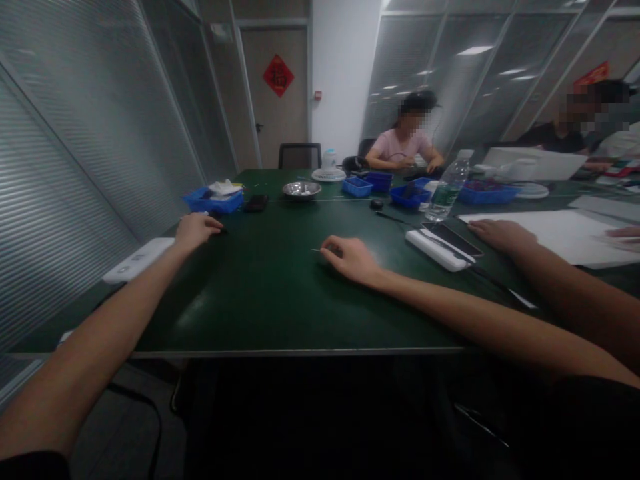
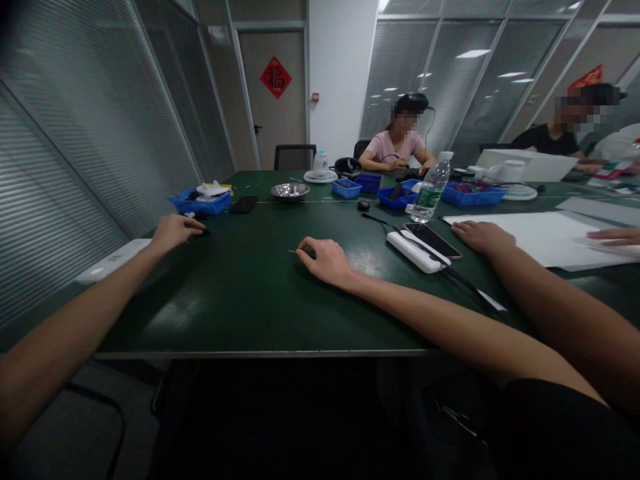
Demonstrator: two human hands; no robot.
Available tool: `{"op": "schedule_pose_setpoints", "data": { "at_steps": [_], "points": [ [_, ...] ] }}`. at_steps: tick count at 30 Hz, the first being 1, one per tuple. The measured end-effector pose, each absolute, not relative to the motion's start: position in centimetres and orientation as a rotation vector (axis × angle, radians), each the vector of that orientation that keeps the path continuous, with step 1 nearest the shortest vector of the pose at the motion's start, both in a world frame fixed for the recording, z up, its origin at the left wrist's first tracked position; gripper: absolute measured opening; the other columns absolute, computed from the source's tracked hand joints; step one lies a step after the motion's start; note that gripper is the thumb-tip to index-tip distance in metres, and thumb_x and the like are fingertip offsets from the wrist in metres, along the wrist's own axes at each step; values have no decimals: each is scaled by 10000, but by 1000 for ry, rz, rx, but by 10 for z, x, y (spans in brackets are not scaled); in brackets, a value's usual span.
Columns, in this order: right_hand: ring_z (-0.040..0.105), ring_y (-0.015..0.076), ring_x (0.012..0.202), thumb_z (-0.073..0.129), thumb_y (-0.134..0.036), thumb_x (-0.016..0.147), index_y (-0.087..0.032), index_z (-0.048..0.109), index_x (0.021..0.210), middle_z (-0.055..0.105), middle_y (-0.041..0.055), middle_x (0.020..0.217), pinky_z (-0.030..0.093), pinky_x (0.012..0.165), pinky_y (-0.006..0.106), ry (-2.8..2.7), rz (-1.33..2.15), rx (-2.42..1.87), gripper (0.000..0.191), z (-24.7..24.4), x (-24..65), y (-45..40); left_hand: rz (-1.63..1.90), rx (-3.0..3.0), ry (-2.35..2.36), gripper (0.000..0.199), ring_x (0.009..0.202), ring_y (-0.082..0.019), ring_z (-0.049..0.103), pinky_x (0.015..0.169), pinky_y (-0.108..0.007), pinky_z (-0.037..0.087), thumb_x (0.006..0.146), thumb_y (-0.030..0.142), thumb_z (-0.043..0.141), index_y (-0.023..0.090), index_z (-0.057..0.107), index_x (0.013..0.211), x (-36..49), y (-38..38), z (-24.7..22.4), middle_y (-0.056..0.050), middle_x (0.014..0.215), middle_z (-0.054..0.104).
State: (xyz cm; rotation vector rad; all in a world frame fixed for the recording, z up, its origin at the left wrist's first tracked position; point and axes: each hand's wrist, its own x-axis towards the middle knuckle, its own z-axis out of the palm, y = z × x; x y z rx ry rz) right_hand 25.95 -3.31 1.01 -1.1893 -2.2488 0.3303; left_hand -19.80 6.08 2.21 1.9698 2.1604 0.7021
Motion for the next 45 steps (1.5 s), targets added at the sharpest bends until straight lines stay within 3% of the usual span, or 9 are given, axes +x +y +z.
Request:
{"op": "schedule_pose_setpoints", "data": {
  "at_steps": [4,10,18,25,29,33,45],
  "points": [
    [638,168,762,568,-388,1013,-194,717,1090,738,65,931,433,653,272,-2261,322,-1173,256,9,260,-32,714,1824,2140,307,639,-135,673,726,-269,558,840,255,778,148,797,1128,-203,67,20,-76,1083,782],
    [669,181,810,574,-380,1011,-198,720,1085,749,71,954,469,699,283,-2267,316,-1161,245,9,259,-33,738,1841,2175,241,797,-182,686,809,-280,526,787,287,826,191,823,1008,-214,73,18,-25,902,776],
    [681,184,825,576,-379,1014,-193,720,1105,757,71,975,485,718,288,-2324,319,-1129,252,10,258,-34,764,1752,1933,458,918,-239,692,794,-307,530,682,389,860,178,816,1086,-202,75,12,-71,1017,787],
    [688,186,857,594,-367,1004,-194,721,1118,759,70,998,484,749,291,-2393,319,-1011,242,10,259,-36,635,2050,1409,434,1155,-274,672,1034,-376,489,736,500,832,258,821,1096,-101,37,14,-52,1206,760],
    [677,171,823,601,-346,996,-194,717,1101,754,56,980,465,742,282,-2438,289,-876,218,8,258,-36,564,2161,1003,373,1067,-243,691,962,-372,521,855,466,763,235,795,1145,-45,-1,13,-64,1165,761],
    [668,168,797,598,-347,997,-188,715,1089,749,53,953,457,730,279,-2450,288,-849,218,9,257,-39,621,2252,967,326,934,-218,691,839,-343,530,893,437,747,212,792,1125,-29,-19,12,-72,1084,761],
    [672,172,839,565,-350,1022,-181,695,1116,740,64,994,482,768,283,-2477,308,-736,232,9,260,-40,651,2300,884,281,1009,-223,682,899,-338,520,931,382,720,212,790,1144,-26,-21,11,-73,1114,750]
  ]
}}
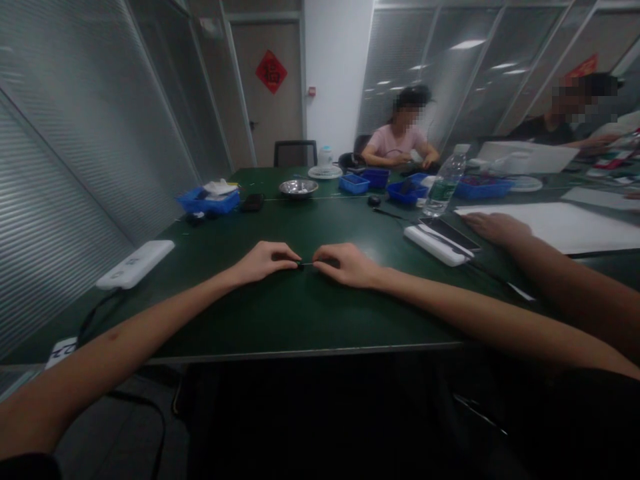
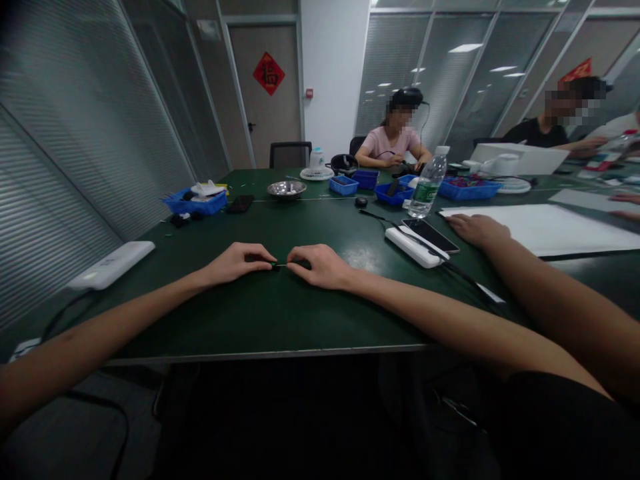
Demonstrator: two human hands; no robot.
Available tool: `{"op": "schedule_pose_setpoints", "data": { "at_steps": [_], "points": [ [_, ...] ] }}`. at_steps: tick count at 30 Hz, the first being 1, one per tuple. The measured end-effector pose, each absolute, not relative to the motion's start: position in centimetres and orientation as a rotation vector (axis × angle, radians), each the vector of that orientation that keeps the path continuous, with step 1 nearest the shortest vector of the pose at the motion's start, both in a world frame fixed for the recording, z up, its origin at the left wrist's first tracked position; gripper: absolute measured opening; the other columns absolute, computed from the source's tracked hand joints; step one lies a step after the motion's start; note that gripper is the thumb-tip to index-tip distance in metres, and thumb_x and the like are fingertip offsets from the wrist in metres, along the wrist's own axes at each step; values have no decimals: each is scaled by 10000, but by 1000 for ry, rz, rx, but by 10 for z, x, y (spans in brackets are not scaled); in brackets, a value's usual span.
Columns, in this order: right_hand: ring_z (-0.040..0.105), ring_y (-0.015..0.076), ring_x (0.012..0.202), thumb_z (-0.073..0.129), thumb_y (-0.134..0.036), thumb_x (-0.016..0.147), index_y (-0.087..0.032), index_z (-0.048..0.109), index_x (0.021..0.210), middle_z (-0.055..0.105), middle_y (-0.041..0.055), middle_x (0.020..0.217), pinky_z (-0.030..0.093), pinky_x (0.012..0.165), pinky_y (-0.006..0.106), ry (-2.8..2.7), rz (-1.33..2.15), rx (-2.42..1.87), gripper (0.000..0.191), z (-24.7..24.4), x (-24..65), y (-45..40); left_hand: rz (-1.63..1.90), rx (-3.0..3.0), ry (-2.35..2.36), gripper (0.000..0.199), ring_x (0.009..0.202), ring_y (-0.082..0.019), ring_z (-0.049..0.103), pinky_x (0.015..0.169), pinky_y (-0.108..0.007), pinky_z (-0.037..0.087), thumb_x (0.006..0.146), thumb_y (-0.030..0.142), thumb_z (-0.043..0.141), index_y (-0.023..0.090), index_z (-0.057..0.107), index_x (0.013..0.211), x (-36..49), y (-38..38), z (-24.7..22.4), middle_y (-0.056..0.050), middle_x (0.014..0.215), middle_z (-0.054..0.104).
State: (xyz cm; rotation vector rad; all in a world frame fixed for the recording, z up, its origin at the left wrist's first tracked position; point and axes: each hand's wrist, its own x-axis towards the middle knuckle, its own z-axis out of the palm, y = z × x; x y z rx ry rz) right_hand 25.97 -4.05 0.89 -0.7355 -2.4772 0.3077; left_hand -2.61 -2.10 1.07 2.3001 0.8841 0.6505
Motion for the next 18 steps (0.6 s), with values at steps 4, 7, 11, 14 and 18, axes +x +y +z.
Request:
{"op": "schedule_pose_setpoints", "data": {
  "at_steps": [4,7,11,14,18],
  "points": [
    [680,179,879,552,-365,1033,-183,692,1136,740,73,1031,493,794,291,-2490,318,-736,252,9,260,-40,662,2289,868,271,1018,-220,679,910,-339,516,939,368,715,210,789,1147,-26,-22,11,-75,1117,747],
    [682,189,902,556,-359,1032,-184,690,1138,740,78,1047,501,810,303,-2459,330,-755,245,9,259,-40,655,2262,857,267,1032,-222,680,928,-345,516,940,367,715,219,791,1149,-25,-23,11,-70,1116,747],
    [682,190,902,538,-369,1040,-179,689,1144,737,81,1047,505,804,302,-2488,336,-720,264,9,258,-41,658,2255,859,259,1027,-224,683,927,-348,518,934,375,721,226,797,1133,-24,-23,10,-67,1108,750],
    [679,188,887,540,-368,1039,-181,691,1145,736,78,1035,504,805,306,-2495,323,-696,263,9,258,-41,667,2255,869,249,1028,-224,682,932,-346,516,932,366,719,227,798,1123,-22,-24,10,-65,1109,750],
    [676,191,894,539,-359,1040,-192,688,1165,733,76,1043,506,807,313,-2520,331,-673,257,10,257,-42,651,2251,842,263,1022,-224,679,920,-341,515,931,376,714,222,791,1129,-18,-26,9,-66,1106,748]
  ]
}}
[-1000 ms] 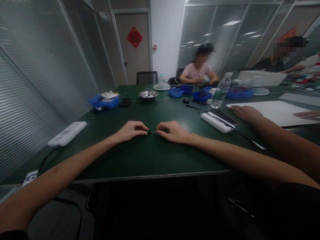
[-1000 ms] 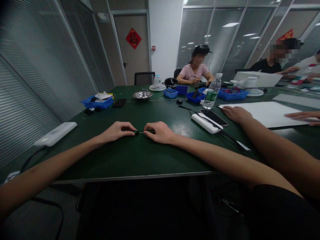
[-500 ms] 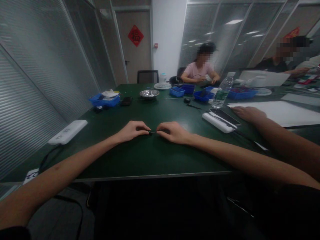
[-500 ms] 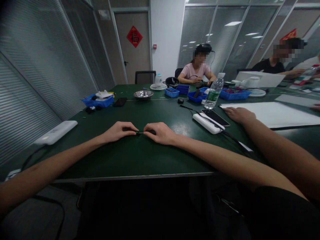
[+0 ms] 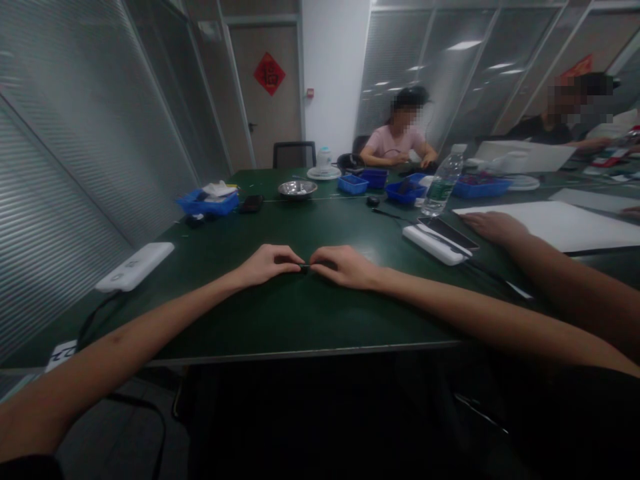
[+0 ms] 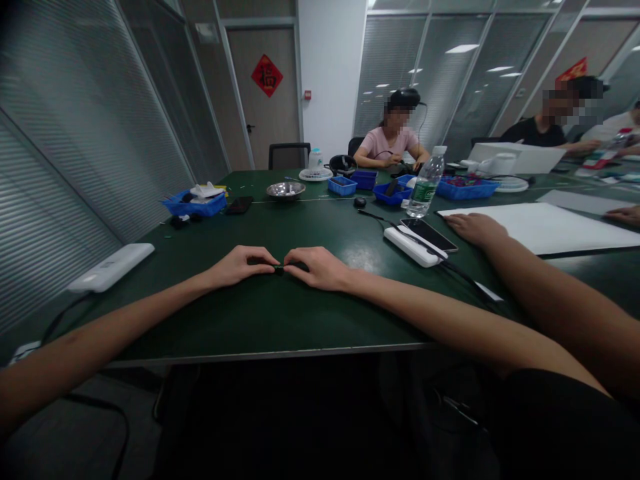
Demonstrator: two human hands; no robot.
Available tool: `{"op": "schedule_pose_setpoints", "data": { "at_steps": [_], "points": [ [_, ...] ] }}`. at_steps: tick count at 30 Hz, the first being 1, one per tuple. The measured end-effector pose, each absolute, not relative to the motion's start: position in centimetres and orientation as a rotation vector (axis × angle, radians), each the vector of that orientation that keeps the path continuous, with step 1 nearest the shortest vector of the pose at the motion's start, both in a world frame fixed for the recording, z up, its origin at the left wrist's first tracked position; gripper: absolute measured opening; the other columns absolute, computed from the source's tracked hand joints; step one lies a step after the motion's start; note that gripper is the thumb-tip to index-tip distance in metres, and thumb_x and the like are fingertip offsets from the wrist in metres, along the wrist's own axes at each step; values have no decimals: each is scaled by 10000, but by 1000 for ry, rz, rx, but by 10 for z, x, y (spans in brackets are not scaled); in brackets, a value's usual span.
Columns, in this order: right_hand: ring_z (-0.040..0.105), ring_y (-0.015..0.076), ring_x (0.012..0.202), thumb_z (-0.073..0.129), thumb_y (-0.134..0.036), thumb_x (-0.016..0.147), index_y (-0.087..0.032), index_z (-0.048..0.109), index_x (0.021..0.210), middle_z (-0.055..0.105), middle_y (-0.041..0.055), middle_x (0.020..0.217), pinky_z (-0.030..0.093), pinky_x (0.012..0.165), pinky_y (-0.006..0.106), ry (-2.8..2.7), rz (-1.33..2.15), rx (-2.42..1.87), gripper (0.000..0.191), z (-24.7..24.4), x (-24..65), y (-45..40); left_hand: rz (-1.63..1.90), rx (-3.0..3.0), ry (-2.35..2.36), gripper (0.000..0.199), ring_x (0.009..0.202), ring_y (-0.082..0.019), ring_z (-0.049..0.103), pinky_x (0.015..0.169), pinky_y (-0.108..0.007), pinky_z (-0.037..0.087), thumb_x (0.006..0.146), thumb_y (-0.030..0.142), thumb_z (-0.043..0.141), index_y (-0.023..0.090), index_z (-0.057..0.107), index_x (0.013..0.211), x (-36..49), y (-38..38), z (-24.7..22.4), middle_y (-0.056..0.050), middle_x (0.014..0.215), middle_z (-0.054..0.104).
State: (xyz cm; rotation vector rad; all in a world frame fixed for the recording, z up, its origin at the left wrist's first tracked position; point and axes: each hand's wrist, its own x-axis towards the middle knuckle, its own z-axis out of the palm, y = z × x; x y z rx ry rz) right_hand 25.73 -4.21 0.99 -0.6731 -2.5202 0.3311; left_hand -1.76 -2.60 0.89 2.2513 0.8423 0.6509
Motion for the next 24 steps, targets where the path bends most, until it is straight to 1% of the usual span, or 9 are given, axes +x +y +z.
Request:
{"op": "schedule_pose_setpoints", "data": {
  "at_steps": [4,6,11,13,14,17,19,20,24],
  "points": [
    [673,193,928,521,-349,1050,-188,673,1187,724,87,1082,506,820,314,-2549,332,-644,261,11,256,-43,636,2246,838,292,950,-215,676,846,-328,515,928,416,715,202,781,1116,-11,-28,7,-70,1059,744],
    [672,191,933,513,-345,1053,-181,667,1189,720,90,1094,503,825,311,-2531,335,-653,263,10,256,-42,632,2240,857,328,903,-203,667,803,-317,509,922,432,722,193,766,1142,-9,-28,6,-67,1025,740],
    [661,182,876,548,-325,1026,-184,683,1140,736,75,1038,482,790,296,-2340,324,-802,226,9,256,-39,638,2191,875,533,865,-183,658,752,-293,489,892,393,753,188,638,1371,-8,-29,7,-63,1030,739],
    [655,176,832,570,-325,1008,-184,699,1093,740,62,983,466,756,284,-2294,319,-857,210,10,257,-39,645,2176,897,605,837,-177,654,720,-285,480,881,388,763,196,590,1427,-10,-29,8,-64,1040,742],
    [652,174,814,581,-327,998,-185,707,1075,740,56,956,458,742,279,-2296,318,-871,205,10,257,-40,655,2173,917,608,828,-177,653,708,-284,477,878,394,764,199,591,1427,-11,-28,8,-65,1040,742],
    [648,168,779,603,-321,975,-189,722,1039,740,45,917,444,719,272,-2339,307,-882,190,12,258,-42,685,2205,1001,463,836,-193,656,705,-297,482,884,432,749,201,705,1282,-15,-26,9,-67,1016,743],
    [654,166,781,601,-316,972,-188,723,1039,746,47,932,446,724,271,-2363,295,-881,189,12,258,-43,686,2250,1046,351,837,-202,656,716,-310,487,896,449,730,202,772,1143,-19,-23,9,-65,993,747],
    [659,167,789,598,-315,974,-186,722,1043,749,50,944,449,730,271,-2370,288,-882,192,13,259,-43,684,2264,1057,323,841,-205,658,727,-316,490,903,449,722,206,785,1105,-20,-23,9,-63,993,751],
    [663,172,802,591,-315,979,-182,718,1051,749,57,955,452,733,275,-2397,253,-894,198,12,259,-43,689,2260,1072,299,869,-214,675,758,-328,503,916,436,711,214,790,1099,-22,-22,9,-61,1023,763]
  ]
}}
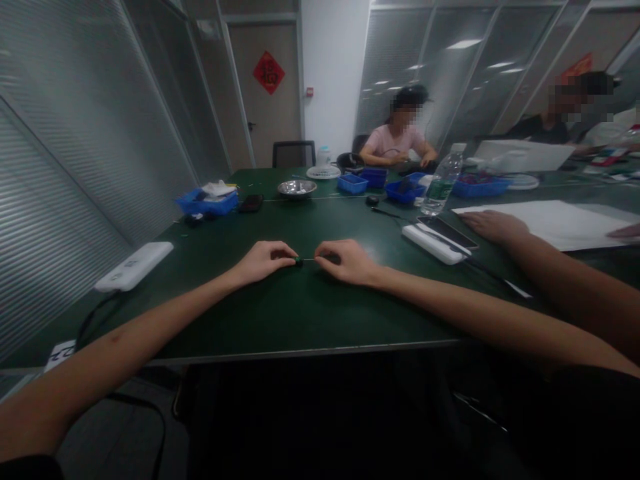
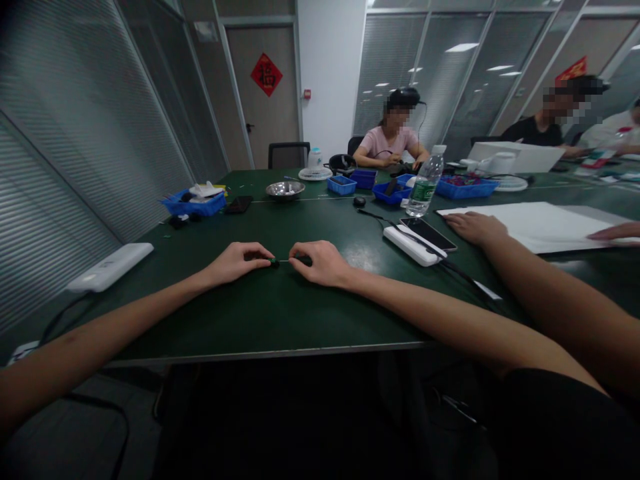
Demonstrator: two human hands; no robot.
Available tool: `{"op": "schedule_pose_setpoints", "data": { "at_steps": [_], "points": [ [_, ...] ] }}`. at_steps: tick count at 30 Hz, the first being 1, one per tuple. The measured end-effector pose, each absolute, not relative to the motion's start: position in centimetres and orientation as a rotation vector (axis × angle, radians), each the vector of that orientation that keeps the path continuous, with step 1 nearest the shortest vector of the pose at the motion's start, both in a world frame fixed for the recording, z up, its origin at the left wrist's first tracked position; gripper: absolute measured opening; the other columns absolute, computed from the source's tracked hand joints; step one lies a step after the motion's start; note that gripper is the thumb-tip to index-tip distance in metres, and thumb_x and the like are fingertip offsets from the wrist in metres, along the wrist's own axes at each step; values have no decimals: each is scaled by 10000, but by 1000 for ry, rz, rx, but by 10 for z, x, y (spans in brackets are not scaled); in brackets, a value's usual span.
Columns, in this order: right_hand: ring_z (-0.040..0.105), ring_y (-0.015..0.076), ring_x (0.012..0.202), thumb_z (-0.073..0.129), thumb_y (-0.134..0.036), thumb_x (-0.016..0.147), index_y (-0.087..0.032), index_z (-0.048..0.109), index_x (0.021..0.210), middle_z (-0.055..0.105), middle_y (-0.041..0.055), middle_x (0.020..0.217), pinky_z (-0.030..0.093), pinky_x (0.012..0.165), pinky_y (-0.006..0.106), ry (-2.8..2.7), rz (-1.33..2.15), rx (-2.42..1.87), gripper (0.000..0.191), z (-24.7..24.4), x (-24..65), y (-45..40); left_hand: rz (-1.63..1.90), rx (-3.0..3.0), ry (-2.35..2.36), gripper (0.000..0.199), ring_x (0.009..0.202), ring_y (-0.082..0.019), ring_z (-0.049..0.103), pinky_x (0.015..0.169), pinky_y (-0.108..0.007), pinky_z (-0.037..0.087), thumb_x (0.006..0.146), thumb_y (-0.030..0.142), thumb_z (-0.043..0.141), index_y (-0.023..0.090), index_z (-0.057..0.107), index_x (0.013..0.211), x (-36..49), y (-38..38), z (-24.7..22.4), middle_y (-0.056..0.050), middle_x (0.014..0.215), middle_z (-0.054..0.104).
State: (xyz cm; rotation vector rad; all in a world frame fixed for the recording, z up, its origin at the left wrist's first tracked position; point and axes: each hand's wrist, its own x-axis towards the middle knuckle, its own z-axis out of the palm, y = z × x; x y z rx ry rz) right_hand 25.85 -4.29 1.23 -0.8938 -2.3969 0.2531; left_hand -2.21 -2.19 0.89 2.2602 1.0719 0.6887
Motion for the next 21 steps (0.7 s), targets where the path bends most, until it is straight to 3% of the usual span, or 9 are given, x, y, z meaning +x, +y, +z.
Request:
{"op": "schedule_pose_setpoints", "data": {
  "at_steps": [21],
  "points": [
    [662,186,886,487,-370,1072,-176,652,1182,705,91,1060,499,784,299,-2560,205,-652,278,8,258,-40,657,2199,907,280,985,-216,701,883,-334,528,948,407,701,205,785,1124,-18,-21,4,-56,1083,765]
  ]
}}
